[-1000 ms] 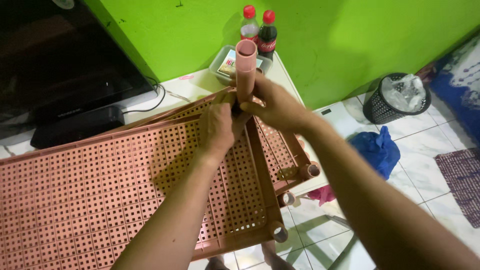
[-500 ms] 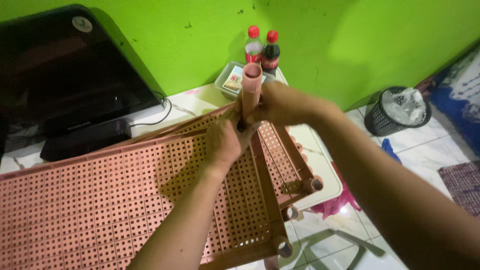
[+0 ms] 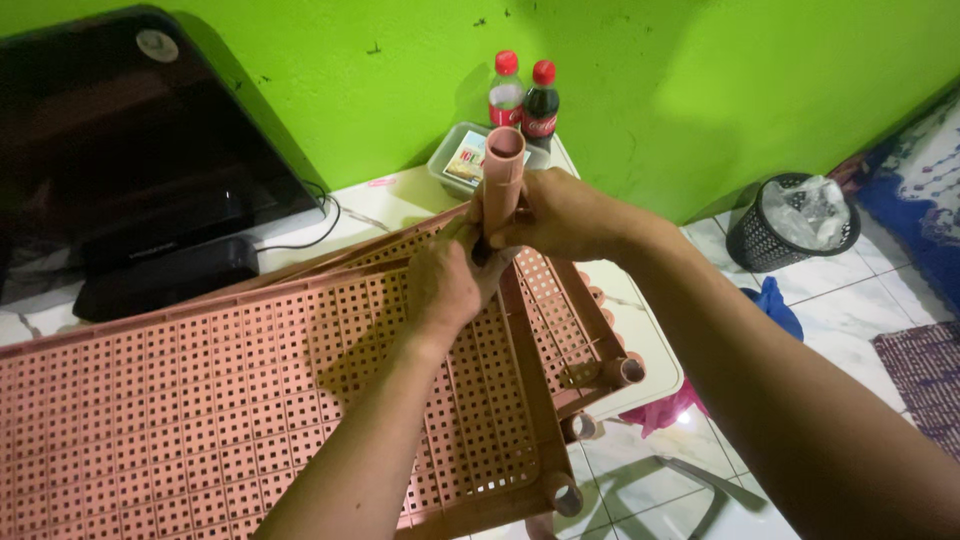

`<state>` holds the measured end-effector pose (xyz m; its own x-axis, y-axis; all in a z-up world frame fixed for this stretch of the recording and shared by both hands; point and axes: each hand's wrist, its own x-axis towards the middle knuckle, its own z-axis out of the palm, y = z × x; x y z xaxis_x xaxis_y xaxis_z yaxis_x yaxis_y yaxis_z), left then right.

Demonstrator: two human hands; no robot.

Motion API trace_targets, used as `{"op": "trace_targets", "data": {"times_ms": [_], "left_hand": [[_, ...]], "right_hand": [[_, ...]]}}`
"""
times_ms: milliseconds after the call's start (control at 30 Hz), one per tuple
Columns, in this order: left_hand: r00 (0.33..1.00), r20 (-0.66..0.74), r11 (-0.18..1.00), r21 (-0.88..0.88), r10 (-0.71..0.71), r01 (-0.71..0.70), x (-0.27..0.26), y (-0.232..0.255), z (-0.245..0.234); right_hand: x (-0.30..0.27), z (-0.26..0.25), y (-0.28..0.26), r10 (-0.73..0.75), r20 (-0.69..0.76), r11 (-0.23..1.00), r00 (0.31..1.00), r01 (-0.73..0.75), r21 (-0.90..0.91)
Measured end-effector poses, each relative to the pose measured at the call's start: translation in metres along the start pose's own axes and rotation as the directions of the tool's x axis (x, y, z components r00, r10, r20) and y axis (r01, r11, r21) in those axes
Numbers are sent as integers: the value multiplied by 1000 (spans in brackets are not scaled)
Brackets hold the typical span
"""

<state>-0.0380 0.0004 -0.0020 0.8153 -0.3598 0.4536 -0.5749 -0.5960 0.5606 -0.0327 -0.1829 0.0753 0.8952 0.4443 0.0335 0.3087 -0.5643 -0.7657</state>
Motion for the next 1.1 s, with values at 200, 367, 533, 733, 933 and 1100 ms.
{"op": "trace_targets", "data": {"times_ms": [200,367,533,733,933,1100], "left_hand": [[1000,-22,1000,5,17,-17,1,0,0],[1000,-6,1000,-15,8,-8,-1,-4,1],[1000,10,1000,26,-6,6,1,-1,0],[1000,4,1000,8,-8,8,0,1,-1],[1000,4,1000,8,18,-18,-1,-2,1],[999,-20,999,-4,41,-41,-2,-2,0]], "right_hand": [[0,-2,0,-36,7,997,999,37,-75],[0,-1,0,-4,7,1000,1000,4,-30],[-1,-1,-1,-20,-1,999,1000,20,-25],[0,0,-3,80,13,996,997,-80,-38],[-1,2,-2,50,-8,998,999,-50,-39],[-4,6,4,-54,-70,998,996,55,14]]}}
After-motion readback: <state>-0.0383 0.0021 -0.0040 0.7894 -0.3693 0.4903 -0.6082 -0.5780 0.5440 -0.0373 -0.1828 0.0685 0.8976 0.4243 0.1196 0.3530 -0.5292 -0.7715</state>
